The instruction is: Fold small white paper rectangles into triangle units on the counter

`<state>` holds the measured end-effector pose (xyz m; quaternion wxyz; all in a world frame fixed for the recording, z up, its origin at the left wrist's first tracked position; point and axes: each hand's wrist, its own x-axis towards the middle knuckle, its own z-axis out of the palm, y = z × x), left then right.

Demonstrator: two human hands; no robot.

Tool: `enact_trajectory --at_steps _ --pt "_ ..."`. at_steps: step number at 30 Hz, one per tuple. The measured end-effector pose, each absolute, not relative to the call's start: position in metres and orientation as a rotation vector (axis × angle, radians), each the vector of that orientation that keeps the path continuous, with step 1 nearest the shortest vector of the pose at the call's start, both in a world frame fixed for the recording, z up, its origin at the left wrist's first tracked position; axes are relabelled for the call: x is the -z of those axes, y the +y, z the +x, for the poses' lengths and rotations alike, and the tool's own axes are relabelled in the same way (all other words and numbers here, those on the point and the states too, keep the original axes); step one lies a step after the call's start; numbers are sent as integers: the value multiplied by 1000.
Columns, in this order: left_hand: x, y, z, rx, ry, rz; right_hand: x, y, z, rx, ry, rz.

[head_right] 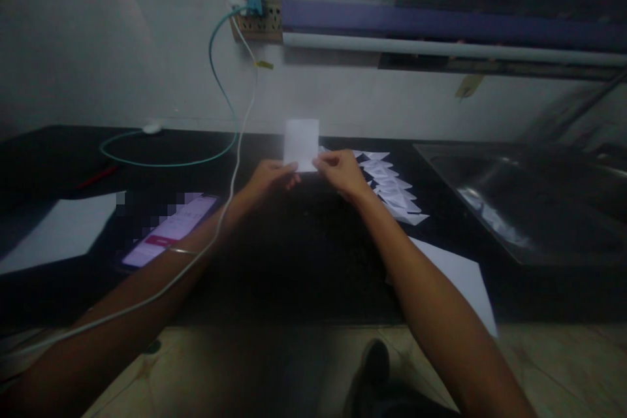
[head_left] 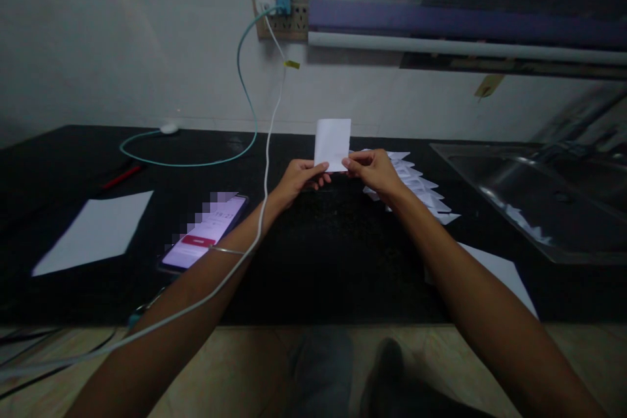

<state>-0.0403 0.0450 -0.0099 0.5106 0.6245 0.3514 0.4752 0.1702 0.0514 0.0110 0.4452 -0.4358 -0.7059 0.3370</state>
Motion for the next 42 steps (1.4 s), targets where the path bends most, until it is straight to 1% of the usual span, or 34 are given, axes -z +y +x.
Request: enact_trajectory --at_steps 8,16,21,25,42 --pt "8 46 -41 -1088 903 1604 -12 53 173 -827 -1749 -1077" --pt "13 45 -39 -1072 916 1871 -12 54 174 -850 -1649 -1081" --pt "14 46 -37 -1022 858 1747 -12 55 176 -825 -1662 -1090" --pt "18 48 -37 -1086 797 1622 -11 58 180 -860 -1710 -1069" --pt "16 48 -38 -1217 794 1667 -14 54 180 -913 -1864 -1038"
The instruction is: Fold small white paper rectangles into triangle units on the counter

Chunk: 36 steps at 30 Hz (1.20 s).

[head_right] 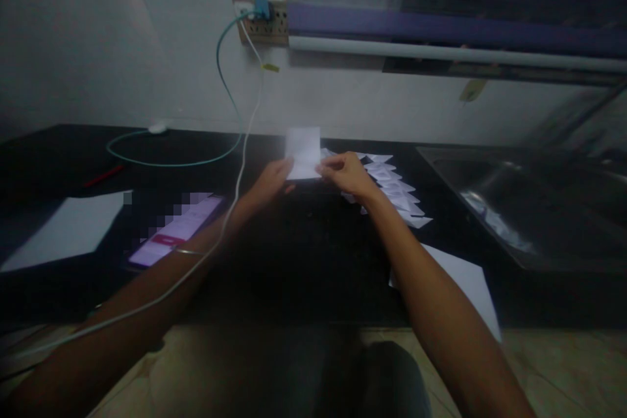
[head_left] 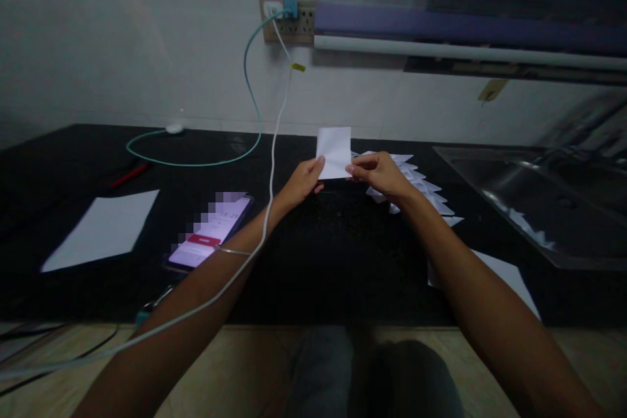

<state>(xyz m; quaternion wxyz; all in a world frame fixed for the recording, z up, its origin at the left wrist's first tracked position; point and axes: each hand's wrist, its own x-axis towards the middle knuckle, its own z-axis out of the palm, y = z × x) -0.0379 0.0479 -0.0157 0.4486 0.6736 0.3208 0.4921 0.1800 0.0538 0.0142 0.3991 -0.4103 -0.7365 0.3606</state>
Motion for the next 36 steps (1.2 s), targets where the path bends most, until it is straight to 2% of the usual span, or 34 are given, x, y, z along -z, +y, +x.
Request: enact_trajectory --at_steps 36 --pt "20 61 -44 -1547 974 1435 -9 52 180 -1036 -2133 -984"
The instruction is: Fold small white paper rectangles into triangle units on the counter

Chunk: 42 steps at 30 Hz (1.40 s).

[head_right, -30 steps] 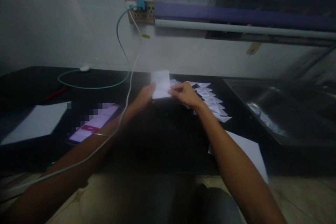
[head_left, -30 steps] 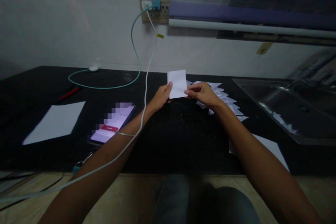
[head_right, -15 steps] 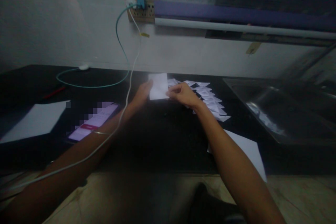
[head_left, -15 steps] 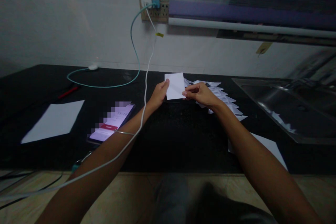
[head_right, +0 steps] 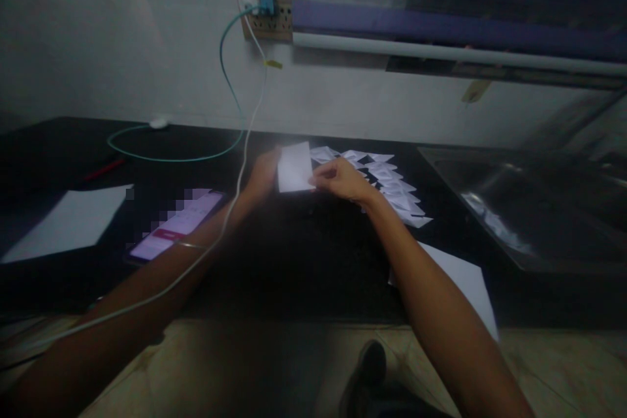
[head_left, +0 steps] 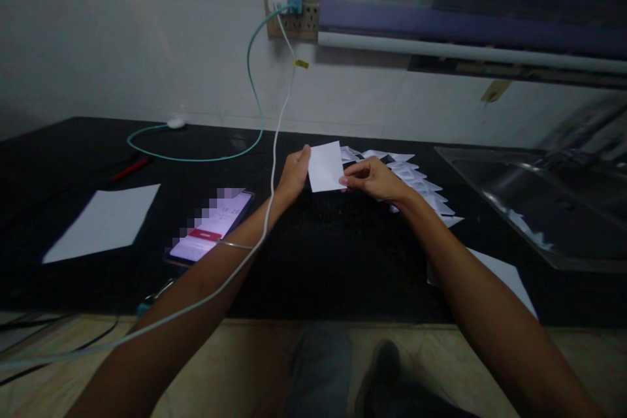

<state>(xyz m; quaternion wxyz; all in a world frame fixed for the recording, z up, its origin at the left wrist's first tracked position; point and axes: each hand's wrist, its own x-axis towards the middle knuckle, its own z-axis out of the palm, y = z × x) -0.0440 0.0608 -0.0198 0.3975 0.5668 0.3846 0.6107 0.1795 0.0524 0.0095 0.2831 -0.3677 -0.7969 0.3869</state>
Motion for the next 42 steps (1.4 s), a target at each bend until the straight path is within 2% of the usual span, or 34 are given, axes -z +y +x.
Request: enact_trajectory --at_steps 5,12,18,27,33,42 --pt "25 68 -46 -1561 868 1362 -10 52 179 -1003 -2102 -1032" --pt "28 67 -36 -1361 711 1357 -6 54 178 -975 -1961 -1059" --pt "20 57 -40 -1506 929 1405 -10 49 174 -1005 -1922 -1028" --pt "20 61 -48 -1556 844 1378 -19 40 169 -1189 -1792 -889" --pt "25 64 -40 -1529 772 1257 -22 39 167 -1004 -1944 -848" --pt "29 57 -30 -1263 665 1210 -20 48 170 -675 -2100 -830"
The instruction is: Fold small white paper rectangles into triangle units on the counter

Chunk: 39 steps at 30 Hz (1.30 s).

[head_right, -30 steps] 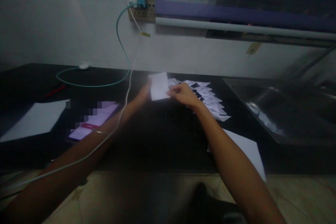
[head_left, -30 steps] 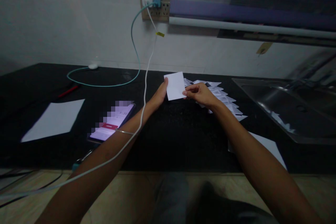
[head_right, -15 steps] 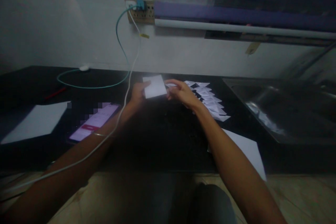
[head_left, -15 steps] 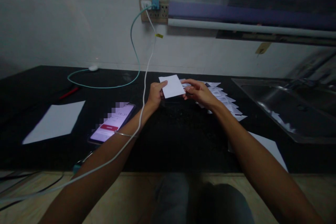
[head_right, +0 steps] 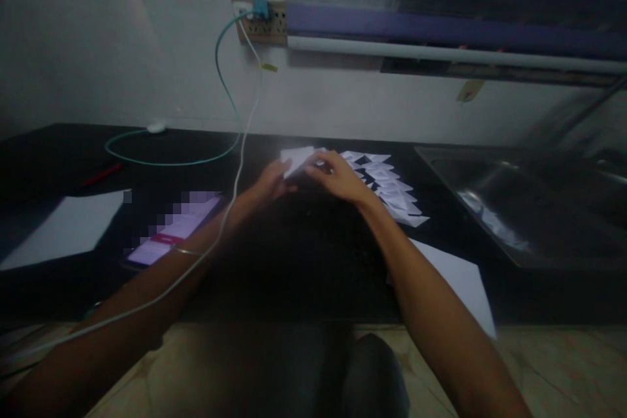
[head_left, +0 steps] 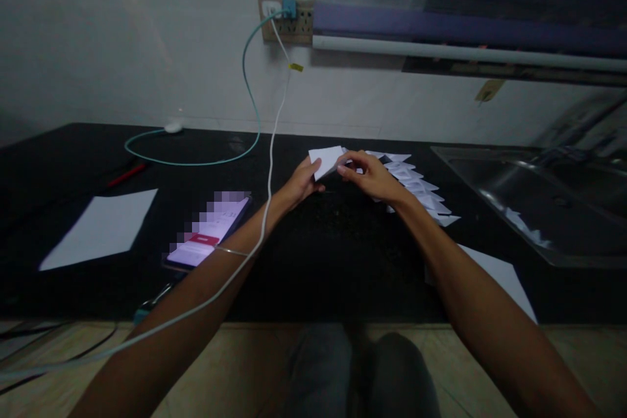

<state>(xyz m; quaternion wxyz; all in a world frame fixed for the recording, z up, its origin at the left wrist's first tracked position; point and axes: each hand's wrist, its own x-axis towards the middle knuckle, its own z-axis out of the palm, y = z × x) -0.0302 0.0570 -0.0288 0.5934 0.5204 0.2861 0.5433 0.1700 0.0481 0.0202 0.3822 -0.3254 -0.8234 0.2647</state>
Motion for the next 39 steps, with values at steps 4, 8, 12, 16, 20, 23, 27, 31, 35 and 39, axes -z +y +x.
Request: enact_trajectory --at_steps 4,8,12,16,20,23,27,31,35,39 --pt "24 55 -31 -1303 703 1257 -19 49 169 -710 -2082 -852" --pt "18 54 -34 -1310 736 1361 -7 56 167 -662 -1799 -981" --pt "17 54 -36 -1334 765 1416 3 62 165 -732 -1565 -988" --pt "19 55 -35 -1313 778 1457 0 59 162 -864 -1497 -933" --pt "14 49 -32 -1295 788 1446 -6 53 161 -872 -1525 -944" --pt "10 44 -30 -1267 794 1440 -7 52 161 -828 -1533 -976" --pt "13 45 -27 -1256 813 1533 -6 52 161 -823 -1522 -964" --pt "18 48 -27 -1284 848 1650 -5 54 159 -818 -1520 -940" --pt "16 46 -26 -1284 905 1700 -2 56 157 -807 -1466 -878" --pt "14 45 -27 -1311 917 1735 0 59 156 -862 -1383 -872"
